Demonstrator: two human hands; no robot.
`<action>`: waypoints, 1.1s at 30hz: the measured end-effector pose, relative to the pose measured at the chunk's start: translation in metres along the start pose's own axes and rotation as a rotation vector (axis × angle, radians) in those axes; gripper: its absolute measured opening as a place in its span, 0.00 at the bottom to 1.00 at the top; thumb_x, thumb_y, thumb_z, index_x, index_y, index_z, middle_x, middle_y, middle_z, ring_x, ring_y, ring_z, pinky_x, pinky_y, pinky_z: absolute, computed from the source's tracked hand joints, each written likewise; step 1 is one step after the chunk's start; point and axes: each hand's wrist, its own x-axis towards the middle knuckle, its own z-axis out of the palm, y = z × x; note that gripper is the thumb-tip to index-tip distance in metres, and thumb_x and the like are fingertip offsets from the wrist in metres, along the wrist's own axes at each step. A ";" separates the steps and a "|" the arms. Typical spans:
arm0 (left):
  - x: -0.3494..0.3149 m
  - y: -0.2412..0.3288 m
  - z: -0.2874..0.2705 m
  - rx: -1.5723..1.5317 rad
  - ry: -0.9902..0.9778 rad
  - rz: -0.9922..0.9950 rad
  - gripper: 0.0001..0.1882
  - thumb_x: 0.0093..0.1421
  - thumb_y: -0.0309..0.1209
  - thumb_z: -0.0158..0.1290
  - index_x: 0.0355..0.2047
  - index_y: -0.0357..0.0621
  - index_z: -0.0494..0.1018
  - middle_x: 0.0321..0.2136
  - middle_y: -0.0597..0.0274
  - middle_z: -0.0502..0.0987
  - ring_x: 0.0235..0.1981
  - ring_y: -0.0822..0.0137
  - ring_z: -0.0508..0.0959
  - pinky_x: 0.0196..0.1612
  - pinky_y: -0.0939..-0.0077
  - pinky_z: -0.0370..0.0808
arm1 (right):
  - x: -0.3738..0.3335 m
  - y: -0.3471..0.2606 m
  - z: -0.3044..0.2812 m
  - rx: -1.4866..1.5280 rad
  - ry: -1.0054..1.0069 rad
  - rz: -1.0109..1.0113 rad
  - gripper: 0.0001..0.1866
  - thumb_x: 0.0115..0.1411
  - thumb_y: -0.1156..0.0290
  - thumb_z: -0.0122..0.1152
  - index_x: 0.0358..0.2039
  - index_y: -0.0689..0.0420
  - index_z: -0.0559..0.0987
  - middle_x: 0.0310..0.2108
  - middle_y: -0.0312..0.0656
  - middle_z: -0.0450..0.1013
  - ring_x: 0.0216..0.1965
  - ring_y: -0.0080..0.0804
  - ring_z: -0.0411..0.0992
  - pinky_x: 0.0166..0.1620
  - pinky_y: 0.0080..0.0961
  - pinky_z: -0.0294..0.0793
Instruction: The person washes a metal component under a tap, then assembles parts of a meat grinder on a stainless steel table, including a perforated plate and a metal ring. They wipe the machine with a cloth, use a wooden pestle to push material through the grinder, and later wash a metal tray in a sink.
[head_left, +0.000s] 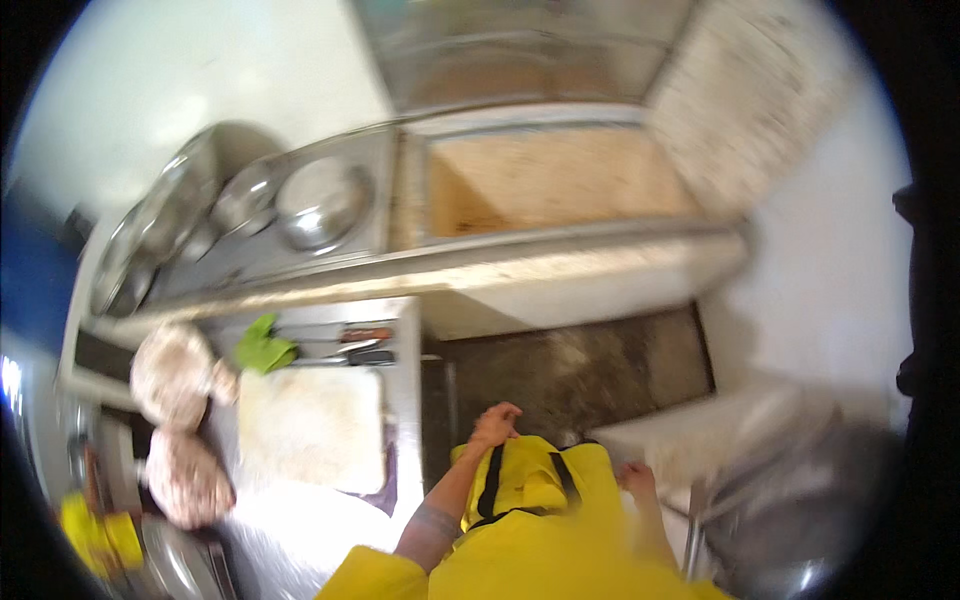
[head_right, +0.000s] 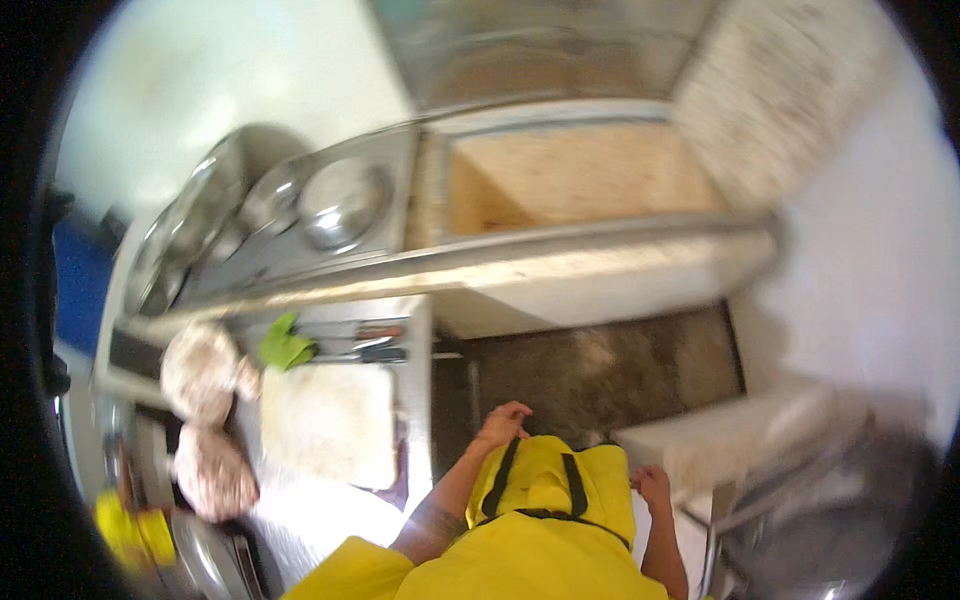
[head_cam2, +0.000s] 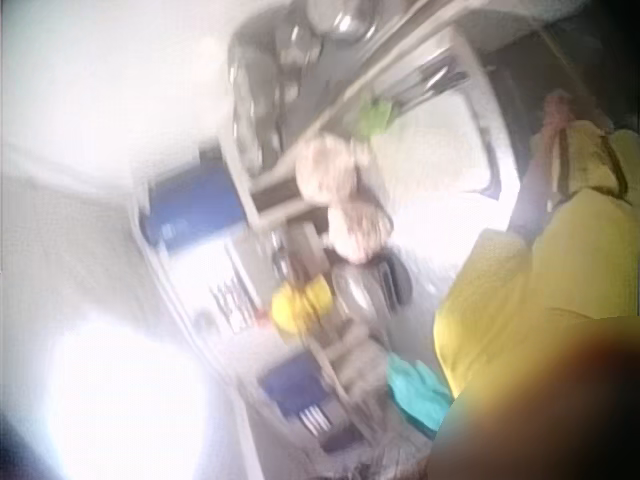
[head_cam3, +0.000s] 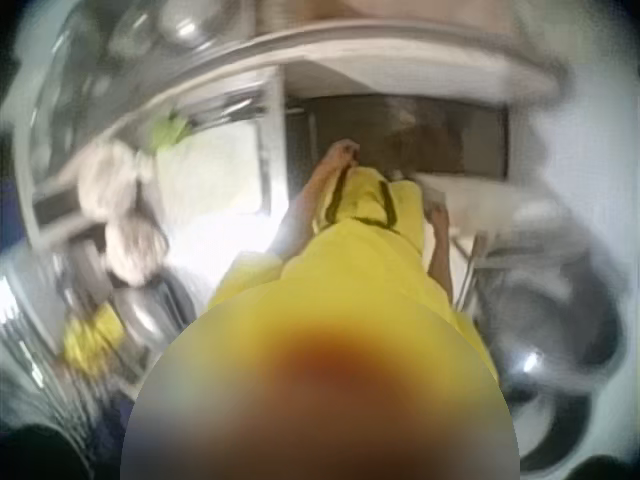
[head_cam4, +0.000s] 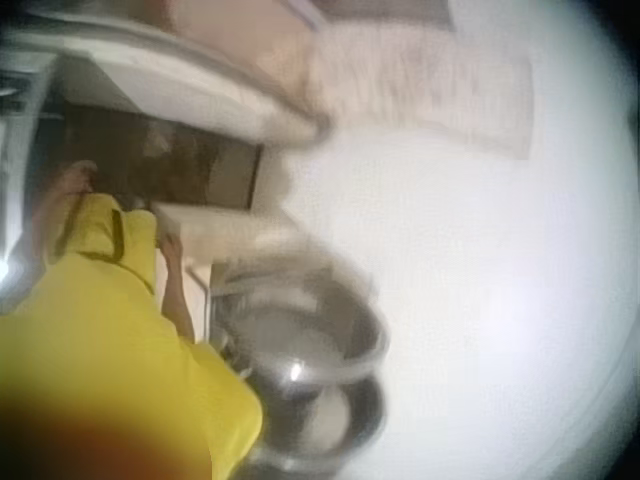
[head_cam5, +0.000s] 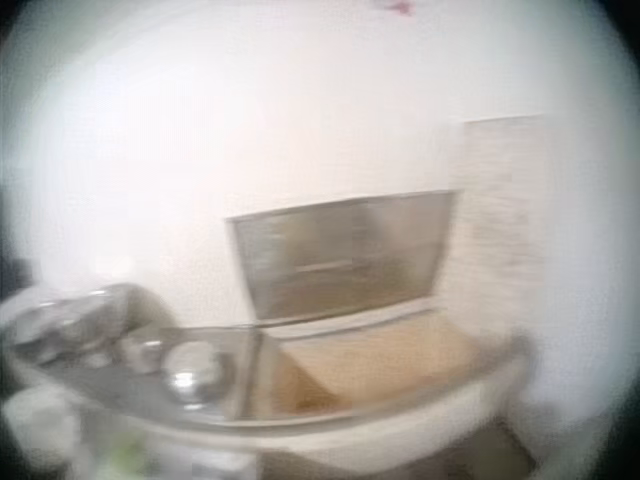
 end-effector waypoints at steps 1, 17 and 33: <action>-0.002 0.001 -0.018 0.030 0.026 -0.045 0.13 0.64 0.26 0.49 0.48 0.40 0.75 0.38 0.52 0.81 0.36 0.63 0.85 0.42 0.68 0.79 | 0.004 -0.025 0.006 -0.013 -0.032 -0.073 0.10 0.64 0.69 0.56 0.35 0.63 0.79 0.25 0.45 0.77 0.26 0.32 0.77 0.29 0.28 0.73; -0.277 -0.202 0.148 -0.232 0.564 -0.965 0.17 0.57 0.42 0.54 0.40 0.45 0.82 0.39 0.50 0.84 0.43 0.53 0.83 0.48 0.60 0.79 | 0.360 -0.162 0.135 -0.325 -0.524 -0.218 0.16 0.63 0.77 0.51 0.50 0.68 0.72 0.28 0.51 0.78 0.25 0.39 0.78 0.28 0.33 0.81; -0.382 -0.394 0.524 -1.017 1.322 -0.860 0.15 0.59 0.35 0.56 0.47 0.47 0.79 0.31 0.54 0.83 0.32 0.63 0.84 0.37 0.63 0.82 | -0.276 -0.033 0.345 -1.292 -2.080 -0.893 0.19 0.67 0.60 0.60 0.51 0.60 0.75 0.38 0.43 0.80 0.39 0.29 0.79 0.43 0.27 0.79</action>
